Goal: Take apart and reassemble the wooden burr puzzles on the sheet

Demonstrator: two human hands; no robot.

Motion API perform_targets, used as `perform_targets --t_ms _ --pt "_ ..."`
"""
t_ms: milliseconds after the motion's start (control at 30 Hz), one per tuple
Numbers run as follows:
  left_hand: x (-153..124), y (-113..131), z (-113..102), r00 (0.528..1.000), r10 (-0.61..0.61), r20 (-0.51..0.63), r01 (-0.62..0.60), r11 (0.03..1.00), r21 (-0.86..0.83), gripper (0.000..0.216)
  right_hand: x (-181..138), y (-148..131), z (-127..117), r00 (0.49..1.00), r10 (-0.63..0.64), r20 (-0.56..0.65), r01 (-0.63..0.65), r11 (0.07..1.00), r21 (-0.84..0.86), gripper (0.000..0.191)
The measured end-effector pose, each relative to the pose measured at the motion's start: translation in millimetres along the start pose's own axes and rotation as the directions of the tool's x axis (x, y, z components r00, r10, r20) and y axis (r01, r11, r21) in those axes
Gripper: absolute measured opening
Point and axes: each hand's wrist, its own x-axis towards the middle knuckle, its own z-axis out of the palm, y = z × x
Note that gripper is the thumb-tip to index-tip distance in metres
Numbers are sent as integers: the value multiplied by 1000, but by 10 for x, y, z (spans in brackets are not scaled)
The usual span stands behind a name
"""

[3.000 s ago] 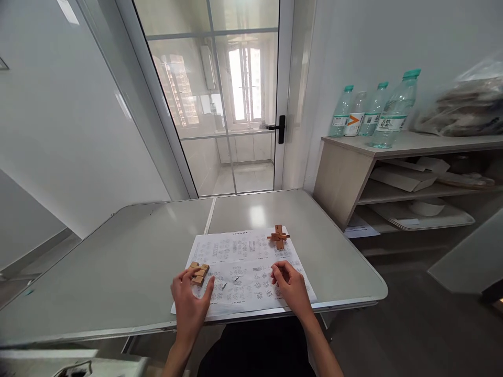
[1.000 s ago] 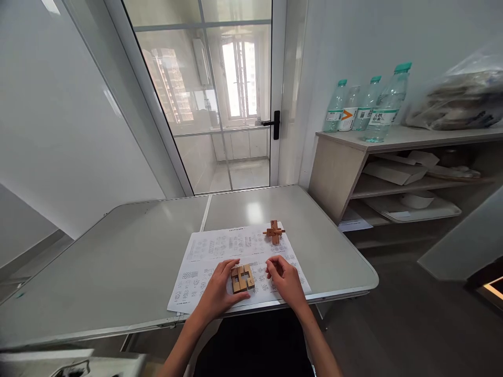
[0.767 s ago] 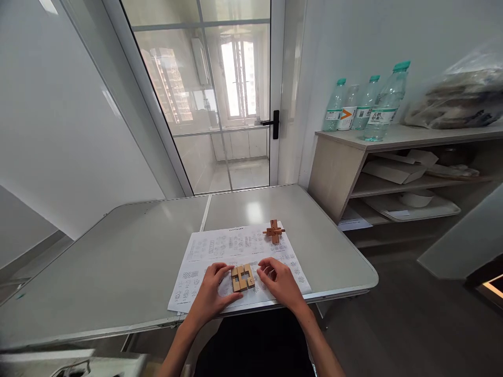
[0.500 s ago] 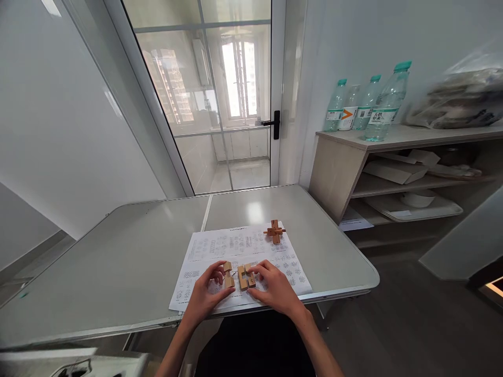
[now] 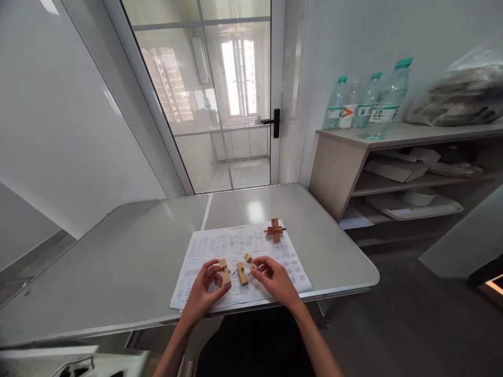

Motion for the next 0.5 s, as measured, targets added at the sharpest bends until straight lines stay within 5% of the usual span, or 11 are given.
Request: perform_targets --t_ms 167,500 --pt "9 -29 -15 1000 -20 19 20 1000 -1 65 44 -45 113 999 43 -18 -37 967 252 46" --pt "12 -63 -38 997 -76 -25 74 994 -85 63 44 50 294 996 73 -54 -51 944 326 50"
